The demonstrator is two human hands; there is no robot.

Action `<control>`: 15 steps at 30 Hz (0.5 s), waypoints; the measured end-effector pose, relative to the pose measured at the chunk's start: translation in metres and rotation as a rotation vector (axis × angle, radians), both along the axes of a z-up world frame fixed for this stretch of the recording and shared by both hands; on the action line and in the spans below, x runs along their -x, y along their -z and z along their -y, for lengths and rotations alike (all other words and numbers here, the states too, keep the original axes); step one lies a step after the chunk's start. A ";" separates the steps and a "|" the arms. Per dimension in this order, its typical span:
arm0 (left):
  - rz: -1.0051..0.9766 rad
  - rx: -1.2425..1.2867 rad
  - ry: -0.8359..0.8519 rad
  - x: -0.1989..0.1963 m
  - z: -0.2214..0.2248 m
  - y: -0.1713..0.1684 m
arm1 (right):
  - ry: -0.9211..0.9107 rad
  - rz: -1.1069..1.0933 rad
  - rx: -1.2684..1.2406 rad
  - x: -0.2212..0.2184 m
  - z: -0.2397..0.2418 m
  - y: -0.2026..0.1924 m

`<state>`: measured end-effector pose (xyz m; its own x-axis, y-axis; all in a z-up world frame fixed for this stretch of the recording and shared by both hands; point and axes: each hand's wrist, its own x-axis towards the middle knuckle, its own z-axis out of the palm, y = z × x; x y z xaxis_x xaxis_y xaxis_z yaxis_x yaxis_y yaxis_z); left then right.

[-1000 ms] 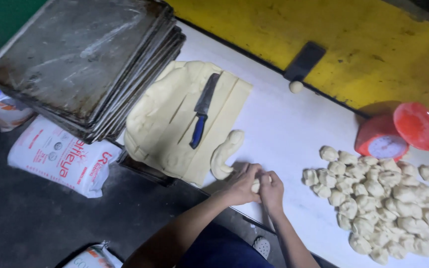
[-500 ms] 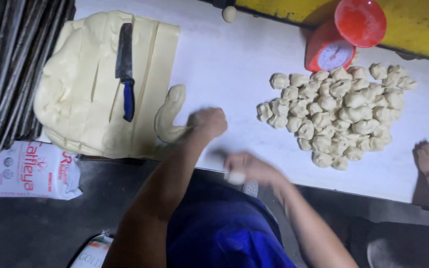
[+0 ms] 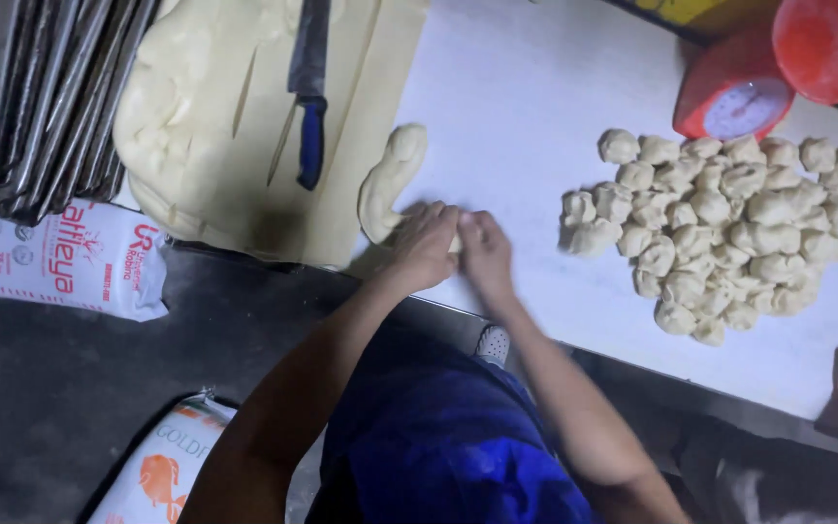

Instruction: Tearing small pieces of dough from pre-cut strips and rolling them into uniform balls on a workbench.

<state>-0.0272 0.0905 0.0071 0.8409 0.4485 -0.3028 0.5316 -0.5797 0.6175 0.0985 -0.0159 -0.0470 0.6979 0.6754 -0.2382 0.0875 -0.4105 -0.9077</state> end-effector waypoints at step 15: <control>-0.065 0.018 -0.009 -0.072 0.029 -0.017 | -0.123 0.279 0.395 -0.062 0.016 -0.022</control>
